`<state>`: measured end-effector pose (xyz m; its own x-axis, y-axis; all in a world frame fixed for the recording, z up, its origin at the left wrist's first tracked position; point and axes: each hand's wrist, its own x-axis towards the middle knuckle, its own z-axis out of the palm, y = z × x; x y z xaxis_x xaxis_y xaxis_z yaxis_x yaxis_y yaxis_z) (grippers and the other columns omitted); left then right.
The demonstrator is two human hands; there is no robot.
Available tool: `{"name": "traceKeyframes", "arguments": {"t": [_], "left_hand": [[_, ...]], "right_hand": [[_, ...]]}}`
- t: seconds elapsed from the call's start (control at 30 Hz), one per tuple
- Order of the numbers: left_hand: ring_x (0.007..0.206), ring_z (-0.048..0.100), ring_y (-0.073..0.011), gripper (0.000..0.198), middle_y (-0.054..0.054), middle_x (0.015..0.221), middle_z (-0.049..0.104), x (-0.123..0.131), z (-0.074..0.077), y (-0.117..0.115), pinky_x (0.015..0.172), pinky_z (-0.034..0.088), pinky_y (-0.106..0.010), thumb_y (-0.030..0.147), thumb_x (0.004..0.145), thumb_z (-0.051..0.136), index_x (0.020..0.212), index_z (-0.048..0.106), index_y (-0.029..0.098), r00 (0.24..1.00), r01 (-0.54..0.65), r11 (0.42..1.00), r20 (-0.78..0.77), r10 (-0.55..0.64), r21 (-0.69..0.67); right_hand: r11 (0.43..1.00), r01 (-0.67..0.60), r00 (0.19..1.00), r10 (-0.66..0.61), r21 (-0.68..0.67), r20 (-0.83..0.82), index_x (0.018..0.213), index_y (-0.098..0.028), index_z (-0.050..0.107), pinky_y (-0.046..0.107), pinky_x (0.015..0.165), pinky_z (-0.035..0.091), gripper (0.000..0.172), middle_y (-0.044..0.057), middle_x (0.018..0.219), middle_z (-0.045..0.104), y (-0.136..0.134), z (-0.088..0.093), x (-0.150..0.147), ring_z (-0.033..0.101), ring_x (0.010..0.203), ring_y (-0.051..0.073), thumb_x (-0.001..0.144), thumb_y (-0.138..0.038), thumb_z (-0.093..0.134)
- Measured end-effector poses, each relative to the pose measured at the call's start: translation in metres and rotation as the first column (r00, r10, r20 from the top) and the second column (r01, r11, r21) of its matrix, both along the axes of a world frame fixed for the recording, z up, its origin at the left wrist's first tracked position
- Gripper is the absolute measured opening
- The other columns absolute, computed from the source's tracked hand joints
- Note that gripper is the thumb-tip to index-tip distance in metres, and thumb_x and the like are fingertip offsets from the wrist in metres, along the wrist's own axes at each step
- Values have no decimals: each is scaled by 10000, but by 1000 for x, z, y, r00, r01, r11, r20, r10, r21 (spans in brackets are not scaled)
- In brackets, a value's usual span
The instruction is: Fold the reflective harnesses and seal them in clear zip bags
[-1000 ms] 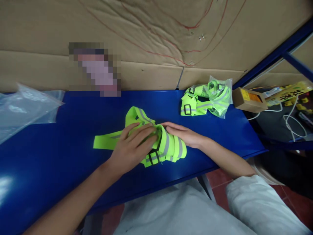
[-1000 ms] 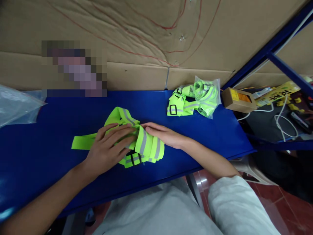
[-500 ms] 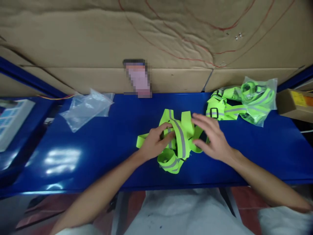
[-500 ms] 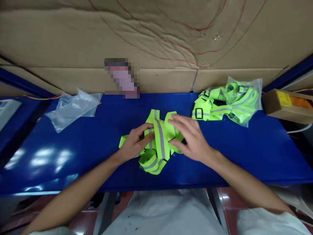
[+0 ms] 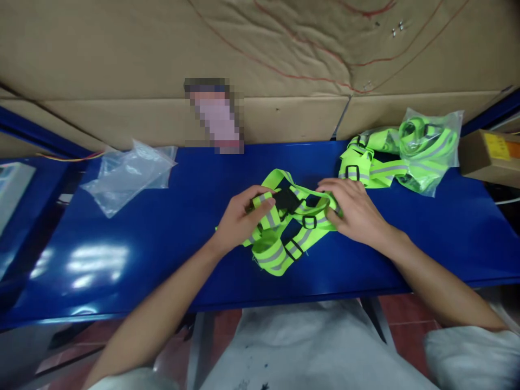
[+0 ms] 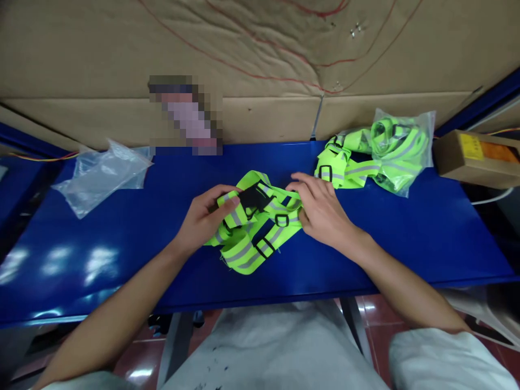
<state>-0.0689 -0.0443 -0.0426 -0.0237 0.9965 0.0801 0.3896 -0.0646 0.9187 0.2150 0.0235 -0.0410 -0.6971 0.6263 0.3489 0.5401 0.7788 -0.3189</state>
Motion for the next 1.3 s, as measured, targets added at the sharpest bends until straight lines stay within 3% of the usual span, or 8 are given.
{"name": "traceKeyframes", "arguments": {"t": [0.17,0.3,0.47,0.6,0.77,1.0,1.17,1.3], "left_hand": [[645,473,-97,294,-1,911,691,4,2,-4,590,369,-241,433,991,632,1151,720,203,992,-47,996,-114,55,71],[773,594,-113,256,-14,1036,731,11,6,-11,714,452,-236,349,1015,611,1209,698,206,987,107,991,-128,-96,77],[983,666,-158,282,-43,1184,716,15,4,-15,860,504,-264,345,1043,560,1288,630,224,977,210,976,-30,-209,49],[969,689,-189,284,-54,1142,728,20,-2,-16,831,511,-304,306,1014,560,1282,604,223,947,216,971,-266,-182,103],[1103,692,-267,412,-82,1197,714,28,-7,-19,926,511,-395,248,879,686,1270,567,197,797,243,913,-604,4,327],[1033,727,-269,280,-94,1132,738,27,-11,-19,844,531,-376,250,919,707,1158,584,170,697,295,876,-713,76,382],[989,755,-244,208,-81,1114,776,29,-7,-19,840,522,-378,272,962,679,1130,612,171,664,365,799,-735,136,477],[954,765,-234,169,-73,1098,791,31,-7,-20,841,511,-385,259,962,670,1102,628,176,656,358,784,-734,175,507]], "right_hand": [[991,-68,995,75,117,-59,1558,-240,357,610,1232,318,610,165,1673,314,-16,-3,-10,288,1585,333,971,-111,466],[970,-220,974,225,102,-39,1640,-201,260,519,1249,353,720,165,1624,436,-30,0,-22,414,1523,303,1038,-431,581],[990,-127,991,123,66,56,1632,-168,328,514,1107,474,708,171,1507,569,-29,-2,-23,568,1355,335,1043,-486,560],[991,-92,995,89,94,42,1591,-122,404,495,1024,540,661,179,1337,668,-28,-2,-20,648,1183,328,1032,-430,574],[972,-90,991,67,218,113,1558,-76,450,453,957,568,667,169,1153,717,-32,-2,-20,674,1040,311,1039,-480,559],[944,-138,969,67,298,236,1543,-9,450,414,897,527,688,162,1085,708,-38,-3,-27,651,981,280,1070,-506,501],[950,-86,957,-6,301,290,1570,-113,460,397,782,445,817,134,1080,695,-41,0,-31,626,958,274,995,-690,523],[949,-36,952,-63,314,300,1562,-109,468,408,776,405,760,145,1137,691,-45,0,-34,606,971,287,1008,-622,562]]}}
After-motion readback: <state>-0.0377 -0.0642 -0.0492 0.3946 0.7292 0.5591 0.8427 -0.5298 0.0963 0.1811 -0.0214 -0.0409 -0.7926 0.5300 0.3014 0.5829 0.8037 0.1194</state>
